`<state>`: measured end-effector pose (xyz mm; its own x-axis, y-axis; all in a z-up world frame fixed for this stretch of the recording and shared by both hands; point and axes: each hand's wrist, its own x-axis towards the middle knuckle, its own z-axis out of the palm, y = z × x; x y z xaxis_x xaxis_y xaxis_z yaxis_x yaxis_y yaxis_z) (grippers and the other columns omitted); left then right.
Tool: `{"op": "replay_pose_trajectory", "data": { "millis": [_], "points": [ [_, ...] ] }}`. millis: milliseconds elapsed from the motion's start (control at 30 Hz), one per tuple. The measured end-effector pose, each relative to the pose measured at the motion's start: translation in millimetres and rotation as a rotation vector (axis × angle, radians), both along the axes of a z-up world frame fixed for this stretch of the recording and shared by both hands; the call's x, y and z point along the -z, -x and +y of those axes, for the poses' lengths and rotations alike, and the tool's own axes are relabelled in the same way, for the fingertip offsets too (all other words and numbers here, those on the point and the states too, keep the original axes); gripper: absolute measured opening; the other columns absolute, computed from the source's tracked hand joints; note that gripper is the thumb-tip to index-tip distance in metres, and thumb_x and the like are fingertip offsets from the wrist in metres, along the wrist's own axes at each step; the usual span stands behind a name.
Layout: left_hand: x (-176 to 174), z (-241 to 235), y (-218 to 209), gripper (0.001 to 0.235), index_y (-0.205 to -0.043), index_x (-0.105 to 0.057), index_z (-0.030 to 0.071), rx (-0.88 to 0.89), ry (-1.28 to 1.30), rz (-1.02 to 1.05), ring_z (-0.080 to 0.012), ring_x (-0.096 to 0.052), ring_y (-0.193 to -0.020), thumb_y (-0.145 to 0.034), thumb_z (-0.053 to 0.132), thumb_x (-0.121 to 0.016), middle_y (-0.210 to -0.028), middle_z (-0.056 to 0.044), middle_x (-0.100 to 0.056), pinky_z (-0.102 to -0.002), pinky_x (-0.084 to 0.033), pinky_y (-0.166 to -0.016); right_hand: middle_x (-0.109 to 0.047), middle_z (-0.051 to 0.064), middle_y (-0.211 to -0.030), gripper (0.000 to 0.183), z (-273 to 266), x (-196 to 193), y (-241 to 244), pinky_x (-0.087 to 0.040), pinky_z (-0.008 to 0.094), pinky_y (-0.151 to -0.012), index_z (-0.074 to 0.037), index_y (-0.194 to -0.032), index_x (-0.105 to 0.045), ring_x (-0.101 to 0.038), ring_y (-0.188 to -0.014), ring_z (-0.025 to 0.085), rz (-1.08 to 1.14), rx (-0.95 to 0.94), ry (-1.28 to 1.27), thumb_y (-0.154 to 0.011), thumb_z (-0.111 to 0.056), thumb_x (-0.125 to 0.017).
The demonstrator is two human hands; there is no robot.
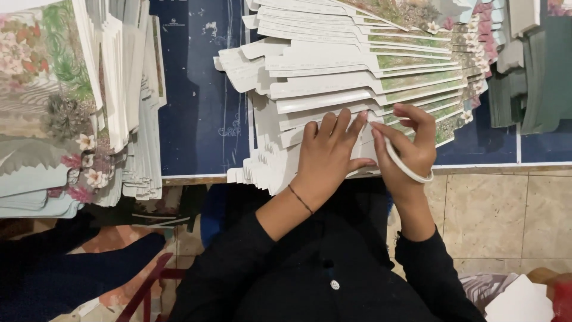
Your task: The person sits and assembles a stack of white paper crafts with floral patterns. They repeatedly pick up a white paper strip, fold it, and insert it into a slot on the craft, then place the assembled item onto a growing pile.
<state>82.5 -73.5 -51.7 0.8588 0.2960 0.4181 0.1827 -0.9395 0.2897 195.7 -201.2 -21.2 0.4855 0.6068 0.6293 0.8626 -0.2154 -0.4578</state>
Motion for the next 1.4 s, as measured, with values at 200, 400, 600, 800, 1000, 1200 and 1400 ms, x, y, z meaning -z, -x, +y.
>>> {"op": "replay_pose_trajectory", "data": {
  "millis": [200, 400, 600, 800, 1000, 1200, 1400],
  "points": [
    [-3, -8, 5, 0.096, -0.149, -0.063, 0.007, 0.017, 0.056, -0.024, -0.0348, -0.051, -0.115, -0.076, 0.065, -0.086, -0.132, -0.018, -0.059, -0.048, -0.04, -0.087, -0.062, 0.015, -0.128, 0.011, 1, 0, -4, -0.061, 0.042, -0.084, 0.003, -0.105, -0.085, -0.071, -0.107, 0.037, 0.006, 0.075, 0.008, -0.097, 0.01, -0.089],
    [-7, -12, -6, 0.094, -0.138, -0.068, 0.003, -0.029, 0.027, -0.117, -0.0307, -0.05, -0.102, -0.064, 0.052, -0.1, -0.117, -0.014, -0.055, -0.044, -0.033, -0.077, -0.066, 0.014, -0.125, 0.01, 5, -4, 14, -0.058, 0.04, -0.085, -0.001, -0.098, -0.085, -0.068, -0.108, 0.035, -0.083, 0.048, -0.006, -0.095, 0.004, -0.093],
    [-21, 15, 7, 0.056, -0.131, -0.078, 0.01, 0.104, 0.3, 0.008, -0.0371, -0.057, -0.111, -0.079, 0.026, -0.09, -0.118, -0.012, -0.064, -0.05, -0.039, -0.082, -0.056, 0.017, -0.138, 0.01, 3, -54, 36, -0.056, 0.043, -0.095, 0.002, -0.113, -0.082, -0.065, -0.116, 0.034, 0.218, -0.018, -0.022, -0.105, -0.001, -0.087],
    [-54, 61, 85, 0.053, -0.15, -0.07, 0.021, -0.07, 0.502, -0.032, -0.0301, -0.058, -0.104, -0.1, 0.007, -0.075, -0.103, -0.004, -0.068, -0.044, -0.036, -0.085, -0.055, 0.019, -0.137, 0.007, 14, -33, 49, -0.054, 0.046, -0.1, -0.005, -0.105, -0.081, -0.063, -0.115, 0.04, 0.421, -0.134, 0.083, -0.1, -0.008, -0.085],
    [-39, 57, 111, 0.065, -0.157, -0.063, 0.023, -0.075, 0.791, 0.05, -0.0287, -0.057, -0.114, -0.096, 0.005, -0.078, -0.105, 0.0, -0.076, -0.046, -0.034, -0.094, -0.062, 0.014, -0.135, 0.009, 43, -32, 82, -0.055, 0.045, -0.096, -0.009, -0.091, -0.08, -0.066, -0.118, 0.041, 0.489, -0.216, 0.233, -0.091, -0.012, -0.088],
    [-41, 51, 112, 0.066, -0.159, -0.061, 0.022, -0.099, 0.808, 0.029, -0.0297, -0.056, -0.118, -0.098, 0.003, -0.077, -0.106, -0.002, -0.076, -0.048, -0.031, -0.096, -0.063, 0.014, -0.13, 0.011, 51, -28, 85, -0.054, 0.044, -0.092, -0.005, -0.088, -0.078, -0.062, -0.116, 0.039, 0.437, -0.198, 0.291, -0.091, -0.008, -0.088],
    [-36, 49, 108, 0.069, -0.161, -0.059, 0.025, -0.121, 0.762, 0.05, -0.0277, -0.051, -0.116, -0.097, 0.008, -0.082, -0.105, 0.001, -0.071, -0.048, -0.03, -0.098, -0.064, 0.014, -0.133, 0.009, 49, -23, 86, -0.059, 0.038, -0.088, -0.004, -0.094, -0.079, -0.069, -0.11, 0.031, 0.336, -0.184, 0.344, -0.097, -0.01, -0.085]
  ]
}}
